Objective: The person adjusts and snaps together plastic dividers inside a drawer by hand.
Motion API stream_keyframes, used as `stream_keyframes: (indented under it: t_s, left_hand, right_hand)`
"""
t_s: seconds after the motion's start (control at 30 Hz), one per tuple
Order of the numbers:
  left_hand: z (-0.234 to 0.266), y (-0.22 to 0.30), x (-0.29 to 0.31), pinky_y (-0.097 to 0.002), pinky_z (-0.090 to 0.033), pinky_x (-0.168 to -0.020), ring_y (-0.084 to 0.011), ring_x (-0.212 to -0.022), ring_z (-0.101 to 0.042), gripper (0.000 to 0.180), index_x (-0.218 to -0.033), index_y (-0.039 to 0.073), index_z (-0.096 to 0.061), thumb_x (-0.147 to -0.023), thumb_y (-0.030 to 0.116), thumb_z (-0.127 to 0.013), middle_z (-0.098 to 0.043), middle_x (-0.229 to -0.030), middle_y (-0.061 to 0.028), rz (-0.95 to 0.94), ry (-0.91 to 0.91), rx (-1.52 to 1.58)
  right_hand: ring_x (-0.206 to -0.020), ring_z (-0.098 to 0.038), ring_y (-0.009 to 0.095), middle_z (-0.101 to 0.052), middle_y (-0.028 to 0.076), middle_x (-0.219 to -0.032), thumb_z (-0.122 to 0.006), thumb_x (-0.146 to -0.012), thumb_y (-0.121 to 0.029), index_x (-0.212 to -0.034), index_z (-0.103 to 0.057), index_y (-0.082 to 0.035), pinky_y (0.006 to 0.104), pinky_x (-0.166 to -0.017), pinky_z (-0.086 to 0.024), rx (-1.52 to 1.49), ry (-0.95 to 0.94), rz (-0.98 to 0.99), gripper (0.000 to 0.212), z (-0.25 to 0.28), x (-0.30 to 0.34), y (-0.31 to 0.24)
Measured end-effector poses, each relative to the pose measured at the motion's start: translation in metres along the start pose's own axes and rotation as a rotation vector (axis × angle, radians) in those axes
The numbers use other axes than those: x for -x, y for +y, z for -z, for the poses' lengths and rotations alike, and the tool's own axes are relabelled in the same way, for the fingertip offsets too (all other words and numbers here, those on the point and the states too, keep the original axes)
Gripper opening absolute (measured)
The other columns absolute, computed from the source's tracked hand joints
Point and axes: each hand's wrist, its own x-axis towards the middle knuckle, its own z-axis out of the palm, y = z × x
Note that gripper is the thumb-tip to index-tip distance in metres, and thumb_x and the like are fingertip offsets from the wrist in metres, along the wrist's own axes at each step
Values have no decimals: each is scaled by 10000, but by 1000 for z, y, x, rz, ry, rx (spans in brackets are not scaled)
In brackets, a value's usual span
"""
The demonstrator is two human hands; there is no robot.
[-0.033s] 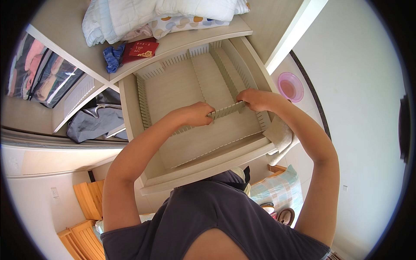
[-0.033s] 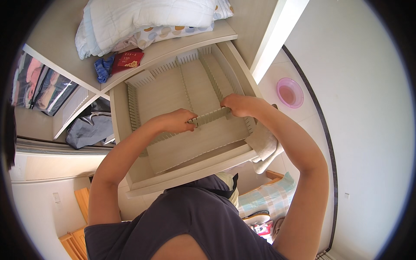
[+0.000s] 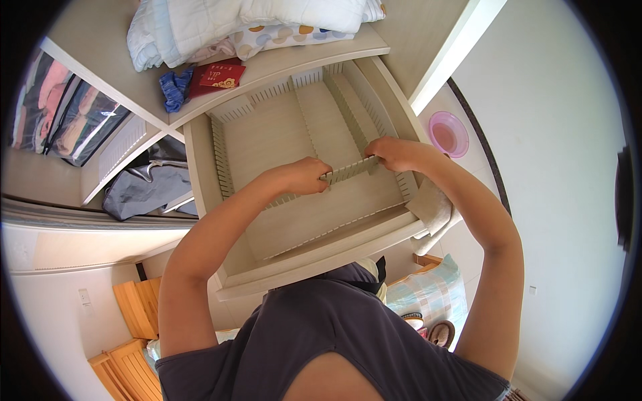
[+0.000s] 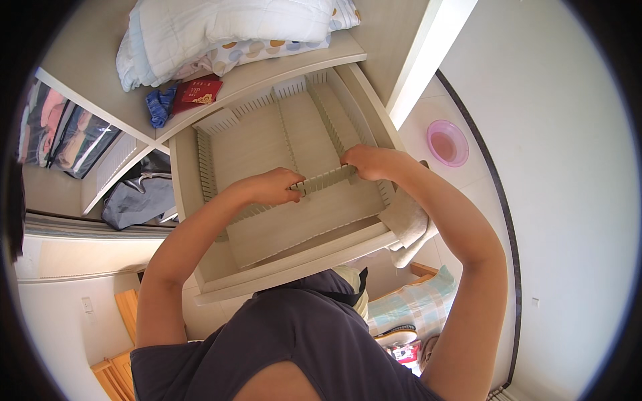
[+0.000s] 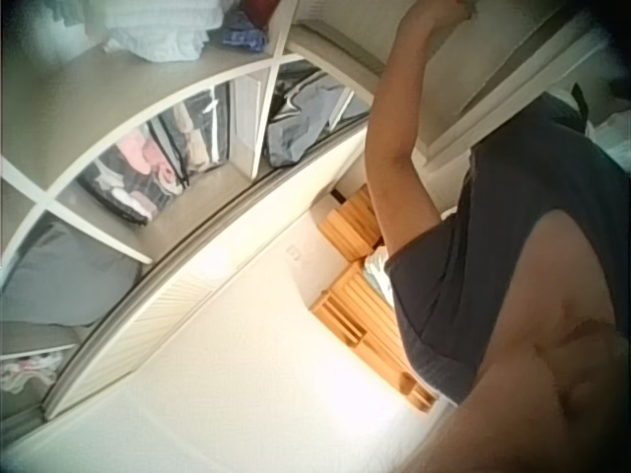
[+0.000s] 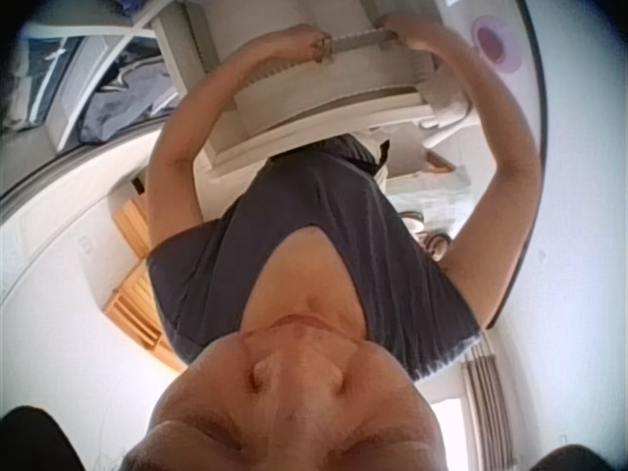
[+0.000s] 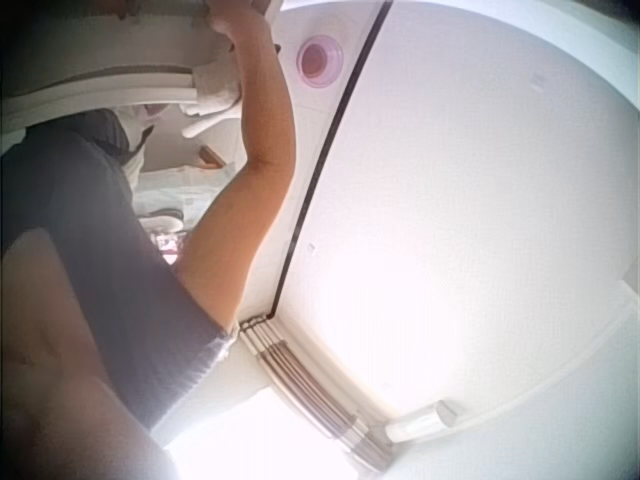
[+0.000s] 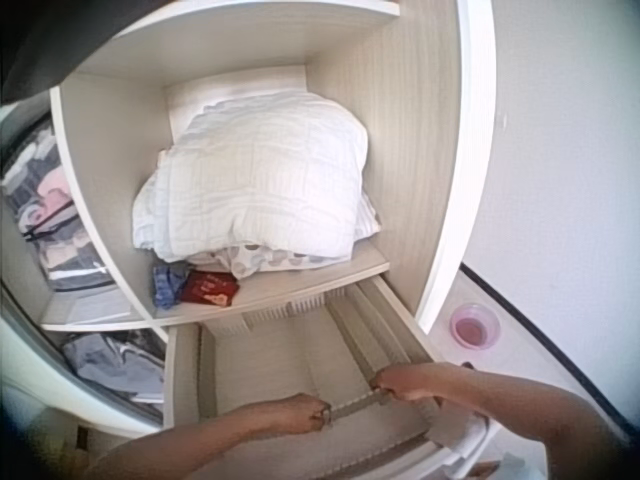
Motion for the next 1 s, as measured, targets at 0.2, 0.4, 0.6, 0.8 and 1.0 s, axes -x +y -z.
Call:
stream_keyframes:
  t_s: [0.2,0.4,0.6,0.8,1.0]
  left_hand:
    - [-13,-15,-5,-407,-480,-706,-336,-795,-614,272,-1030,-32,-554,-789,81,-612,-627,-882,-208,-121,115,-16]
    - [-21,-13,-8,-411,-479,-728,-348,-836,-610,352,-1116,-2,-496,-786,54,-606,-617,-875,-213,-35,91,1]
    - [-23,-10,-10,-444,-479,-728,-366,-833,-607,359,-1148,23,-485,-797,41,-560,-611,-865,-222,-19,70,-33]
    - [-22,-5,-14,-457,-483,-723,-384,-838,-606,358,-1156,29,-489,-802,47,-542,-607,-837,-232,21,32,-95]
    - [-23,-5,-16,-457,-485,-746,-377,-867,-613,363,-1156,22,-518,-797,64,-550,-625,-857,-228,68,27,-83]
  right_hand:
    - [-1077,-539,372,-580,201,-1120,-487,-774,76,-1124,-574,-7,414,-885,-438,9,-12,-35,370,0,-1,-3]
    - [-1095,-541,350,-572,171,-1157,-538,-747,79,-1143,-570,-42,403,-895,-451,97,-5,-15,415,-10,-7,5]
    - [-1086,-544,345,-575,153,-1132,-526,-747,80,-1095,-571,-48,407,-881,-455,39,-57,-56,373,-11,-8,-2]
    - [-1080,-525,343,-551,146,-1113,-519,-727,90,-1031,-554,-42,403,-883,-441,51,-26,11,333,-23,-19,14]
    - [-1099,-519,333,-549,139,-1126,-551,-744,50,-1036,-556,-47,406,-892,-442,66,-61,6,307,-17,-17,8]
